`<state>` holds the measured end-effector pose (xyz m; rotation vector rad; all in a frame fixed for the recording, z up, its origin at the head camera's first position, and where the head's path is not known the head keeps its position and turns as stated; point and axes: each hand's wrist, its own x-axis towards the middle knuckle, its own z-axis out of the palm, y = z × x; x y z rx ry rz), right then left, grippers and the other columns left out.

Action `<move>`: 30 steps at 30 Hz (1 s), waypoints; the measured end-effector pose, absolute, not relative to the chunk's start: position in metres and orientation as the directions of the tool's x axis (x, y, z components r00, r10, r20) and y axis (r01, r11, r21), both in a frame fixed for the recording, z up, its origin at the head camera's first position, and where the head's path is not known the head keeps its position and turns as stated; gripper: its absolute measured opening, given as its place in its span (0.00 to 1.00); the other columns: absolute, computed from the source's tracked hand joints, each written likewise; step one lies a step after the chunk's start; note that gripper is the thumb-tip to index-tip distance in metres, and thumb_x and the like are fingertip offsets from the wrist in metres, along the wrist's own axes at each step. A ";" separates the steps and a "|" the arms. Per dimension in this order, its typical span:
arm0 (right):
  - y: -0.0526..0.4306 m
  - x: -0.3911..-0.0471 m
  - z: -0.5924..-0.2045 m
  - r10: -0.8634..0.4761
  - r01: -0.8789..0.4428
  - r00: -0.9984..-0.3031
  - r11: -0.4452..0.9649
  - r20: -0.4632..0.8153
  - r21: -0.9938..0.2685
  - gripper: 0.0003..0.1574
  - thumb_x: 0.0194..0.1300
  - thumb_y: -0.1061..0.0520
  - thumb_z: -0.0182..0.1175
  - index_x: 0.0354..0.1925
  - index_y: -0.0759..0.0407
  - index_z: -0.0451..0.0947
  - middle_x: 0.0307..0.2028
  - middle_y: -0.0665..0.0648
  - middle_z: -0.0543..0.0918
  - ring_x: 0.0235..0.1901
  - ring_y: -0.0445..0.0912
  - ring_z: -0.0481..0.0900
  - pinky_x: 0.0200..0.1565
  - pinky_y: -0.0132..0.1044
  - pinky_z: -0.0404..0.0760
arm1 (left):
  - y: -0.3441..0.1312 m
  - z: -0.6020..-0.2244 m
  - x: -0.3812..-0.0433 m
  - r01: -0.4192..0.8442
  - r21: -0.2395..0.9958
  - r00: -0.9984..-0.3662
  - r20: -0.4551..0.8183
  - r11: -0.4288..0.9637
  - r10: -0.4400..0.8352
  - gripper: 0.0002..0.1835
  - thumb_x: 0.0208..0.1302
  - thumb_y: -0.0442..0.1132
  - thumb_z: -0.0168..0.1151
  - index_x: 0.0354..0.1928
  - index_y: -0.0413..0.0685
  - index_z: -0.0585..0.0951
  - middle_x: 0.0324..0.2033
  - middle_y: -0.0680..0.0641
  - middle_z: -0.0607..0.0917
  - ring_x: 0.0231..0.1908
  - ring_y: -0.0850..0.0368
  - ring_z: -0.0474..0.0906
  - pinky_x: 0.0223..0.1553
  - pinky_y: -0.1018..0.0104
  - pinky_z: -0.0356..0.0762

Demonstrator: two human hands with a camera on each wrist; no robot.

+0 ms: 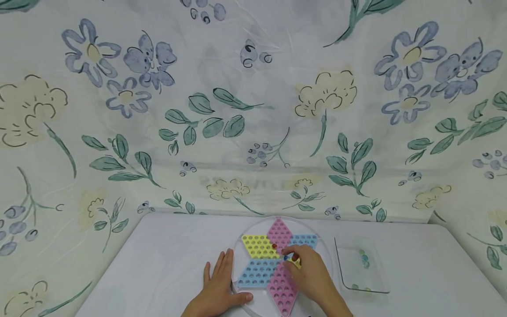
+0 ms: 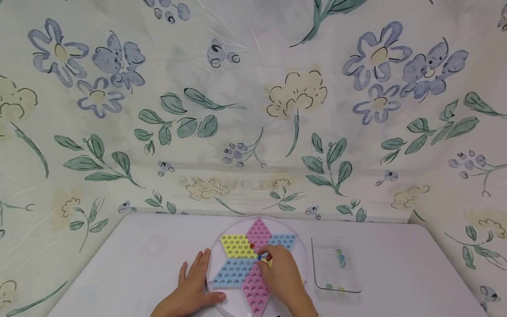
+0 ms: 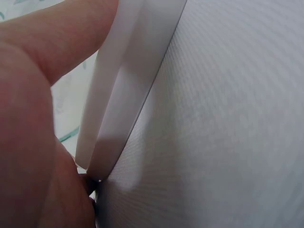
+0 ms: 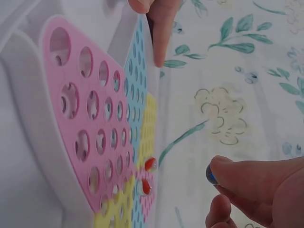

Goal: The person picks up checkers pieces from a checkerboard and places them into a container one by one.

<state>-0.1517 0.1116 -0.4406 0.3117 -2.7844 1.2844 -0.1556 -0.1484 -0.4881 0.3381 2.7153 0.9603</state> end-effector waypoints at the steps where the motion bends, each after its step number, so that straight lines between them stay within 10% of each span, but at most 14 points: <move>1: 0.113 -0.151 -0.440 -0.154 -0.209 -0.978 0.635 0.144 -0.744 0.12 0.64 0.59 0.67 0.47 0.57 0.84 0.32 0.48 0.75 0.30 0.42 0.69 0.31 0.32 0.70 | -0.148 -0.488 -0.156 0.137 0.640 -0.944 -0.147 0.756 0.296 0.71 0.49 0.65 0.74 0.76 0.27 0.42 0.76 0.28 0.46 0.76 0.31 0.35 0.67 0.30 0.20; 30: 0.150 -0.142 -0.438 0.022 -0.136 -0.978 0.688 0.207 -0.713 0.12 0.65 0.60 0.68 0.48 0.55 0.84 0.32 0.48 0.74 0.31 0.43 0.67 0.30 0.33 0.68 | -0.149 -0.492 -0.157 0.132 0.651 -0.942 -0.153 0.747 0.300 0.72 0.48 0.68 0.73 0.76 0.27 0.42 0.76 0.28 0.45 0.76 0.31 0.34 0.67 0.31 0.19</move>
